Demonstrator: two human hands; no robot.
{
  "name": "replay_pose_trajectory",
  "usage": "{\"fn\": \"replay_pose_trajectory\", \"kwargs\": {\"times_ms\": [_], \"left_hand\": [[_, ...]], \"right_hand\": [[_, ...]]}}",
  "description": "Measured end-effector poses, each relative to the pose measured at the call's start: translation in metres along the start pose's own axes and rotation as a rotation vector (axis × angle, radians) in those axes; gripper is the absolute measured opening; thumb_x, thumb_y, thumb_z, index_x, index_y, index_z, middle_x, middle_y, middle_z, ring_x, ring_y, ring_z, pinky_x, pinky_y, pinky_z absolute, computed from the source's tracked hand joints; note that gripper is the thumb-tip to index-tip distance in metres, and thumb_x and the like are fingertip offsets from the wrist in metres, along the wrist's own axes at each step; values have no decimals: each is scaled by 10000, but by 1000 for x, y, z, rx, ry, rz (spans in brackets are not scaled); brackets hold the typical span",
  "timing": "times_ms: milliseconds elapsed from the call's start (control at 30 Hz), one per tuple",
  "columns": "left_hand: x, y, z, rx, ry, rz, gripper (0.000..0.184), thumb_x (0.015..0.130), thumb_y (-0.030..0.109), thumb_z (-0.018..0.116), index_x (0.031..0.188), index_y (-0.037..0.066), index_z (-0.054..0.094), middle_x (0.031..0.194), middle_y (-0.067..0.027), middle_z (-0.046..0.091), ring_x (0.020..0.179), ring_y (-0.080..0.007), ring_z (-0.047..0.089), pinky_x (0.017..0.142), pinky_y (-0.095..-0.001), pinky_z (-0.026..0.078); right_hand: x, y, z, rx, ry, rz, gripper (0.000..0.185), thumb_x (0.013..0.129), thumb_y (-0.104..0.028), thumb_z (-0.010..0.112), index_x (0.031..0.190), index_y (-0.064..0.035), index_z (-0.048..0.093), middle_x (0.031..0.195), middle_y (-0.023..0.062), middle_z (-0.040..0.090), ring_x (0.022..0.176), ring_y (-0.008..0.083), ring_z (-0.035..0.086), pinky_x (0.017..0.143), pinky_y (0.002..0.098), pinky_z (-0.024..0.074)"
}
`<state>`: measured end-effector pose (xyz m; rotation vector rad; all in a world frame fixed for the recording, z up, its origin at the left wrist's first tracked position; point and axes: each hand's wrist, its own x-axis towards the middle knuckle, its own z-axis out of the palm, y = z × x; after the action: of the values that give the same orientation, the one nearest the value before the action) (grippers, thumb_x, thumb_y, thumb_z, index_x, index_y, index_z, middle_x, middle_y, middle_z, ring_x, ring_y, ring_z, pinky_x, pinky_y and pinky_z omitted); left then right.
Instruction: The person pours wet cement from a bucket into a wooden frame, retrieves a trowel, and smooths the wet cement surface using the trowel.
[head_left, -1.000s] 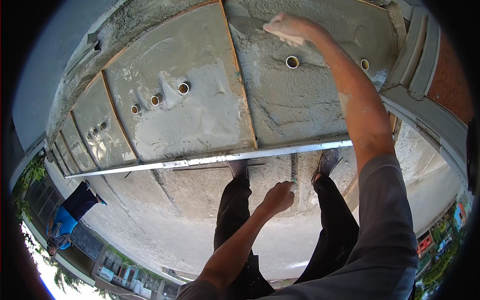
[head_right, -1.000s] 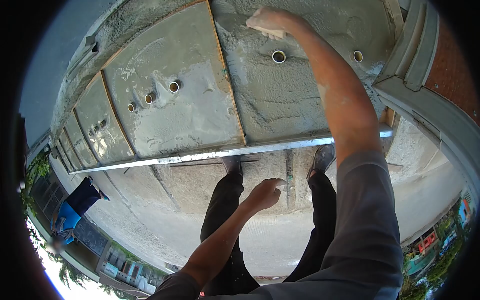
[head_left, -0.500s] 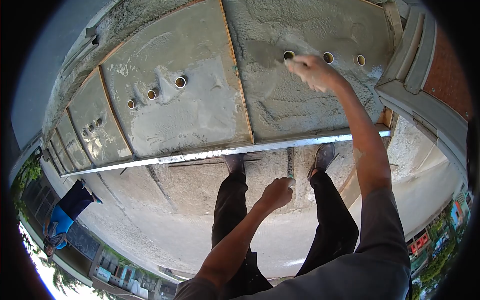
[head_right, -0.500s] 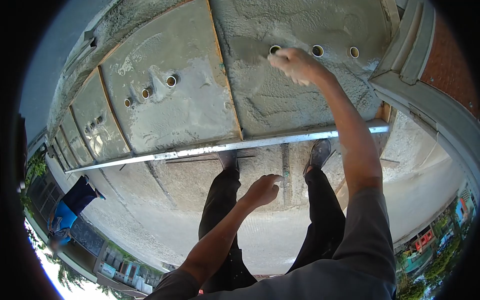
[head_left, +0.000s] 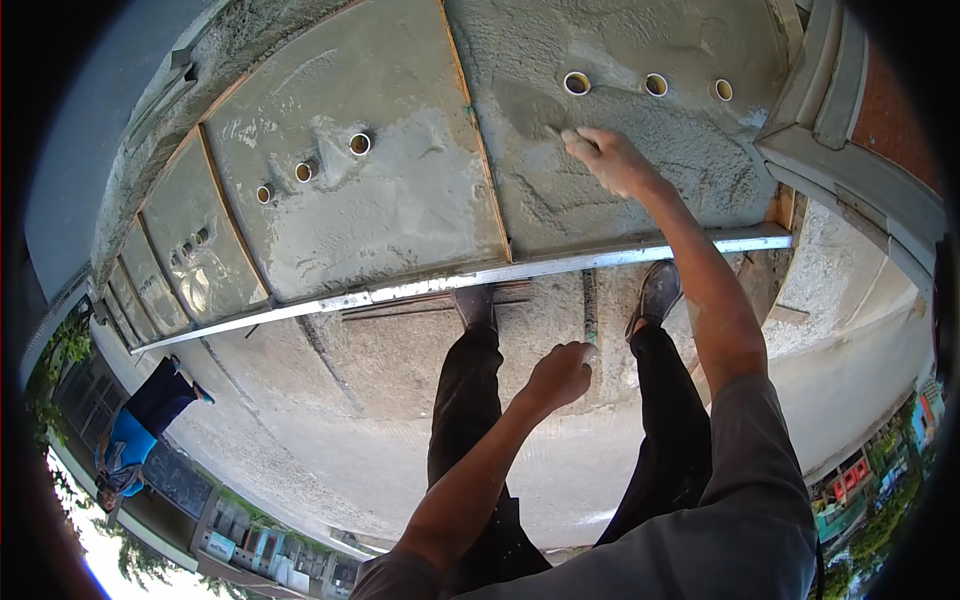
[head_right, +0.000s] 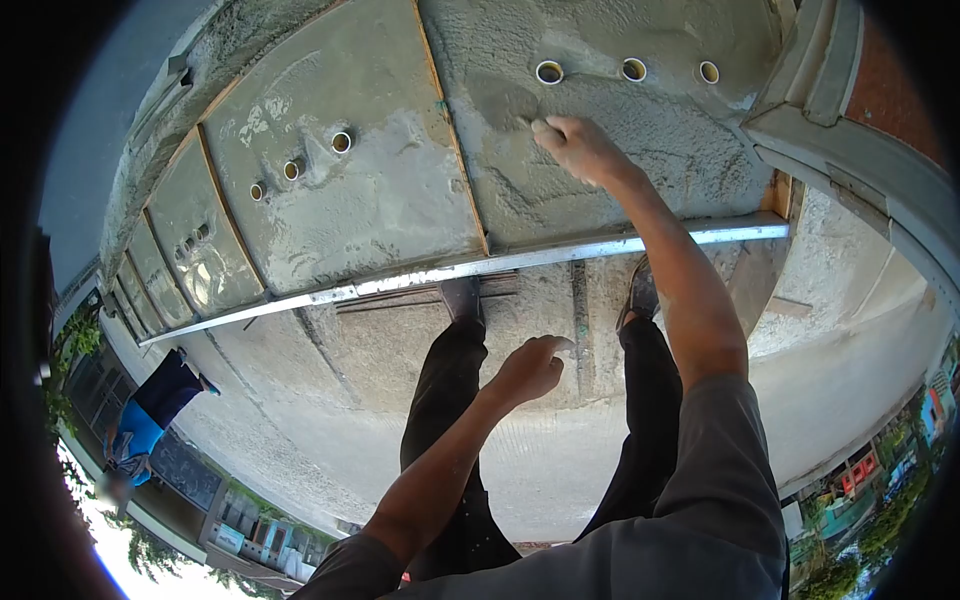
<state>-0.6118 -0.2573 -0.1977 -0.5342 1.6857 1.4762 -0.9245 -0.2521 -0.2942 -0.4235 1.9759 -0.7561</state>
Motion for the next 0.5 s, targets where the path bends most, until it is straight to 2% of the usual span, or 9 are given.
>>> {"fn": "replay_pose_trajectory", "kwargs": {"times_ms": [67, 167, 267, 333, 400, 500], "left_hand": [[-2, -10, 11, 17, 57, 35, 355, 865, 65, 504, 1170, 8, 676, 1140, -251, 671, 1079, -421, 632, 957, -483, 496], [-6, -8, 11, 48, 21, 4, 357, 866, 59, 504, 1176, 9, 673, 1151, -251, 667, 1089, -424, 627, 968, -485, 489], [-9, -1, 8, 77, -66, -28, 427, 864, 28, 464, 1251, -29, 636, 1266, -273, 631, 1217, -399, 585, 1049, -430, 453], [-5, -1, 10, 86, -75, -41, 431, 862, 30, 463, 1252, -27, 637, 1278, -264, 630, 1230, -393, 580, 1064, -425, 444], [-2, -8, 13, 88, -62, -54, 438, 858, 35, 460, 1253, -24, 640, 1286, -252, 634, 1248, -380, 576, 1091, -414, 426], [0, -13, 15, 114, -76, -43, 436, 861, 39, 462, 1254, -25, 639, 1273, -250, 643, 1247, -374, 580, 1093, -408, 426]], "right_hand": [[-8, 63, 20, -144, 87, -266, 460, 984, -440, 576, 1228, -58, 651, 762, 109, 677, 581, 225, 639, 568, 378, 522], [-57, 79, 13, -222, -27, -207, 425, 968, -373, 585, 1240, -50, 634, 859, 174, 722, 691, 302, 706, 663, 422, 544], [-93, 47, 21, -187, 58, -108, 362, 964, -325, 572, 1204, -64, 648, 879, 189, 721, 734, 352, 713, 663, 460, 544], [-77, 62, 53, -312, 297, -293, 310, 960, -308, 558, 1131, -68, 654, 862, 191, 714, 738, 382, 700, 653, 474, 550], [-59, 67, 77, -307, 479, -347, 278, 974, -326, 520, 1073, -94, 637, 809, 234, 690, 724, 409, 695, 649, 512, 571], [-76, 75, 81, -327, 508, -47, 271, 968, -313, 525, 1129, -114, 615, 854, 228, 698, 724, 432, 688, 652, 515, 576]]}}
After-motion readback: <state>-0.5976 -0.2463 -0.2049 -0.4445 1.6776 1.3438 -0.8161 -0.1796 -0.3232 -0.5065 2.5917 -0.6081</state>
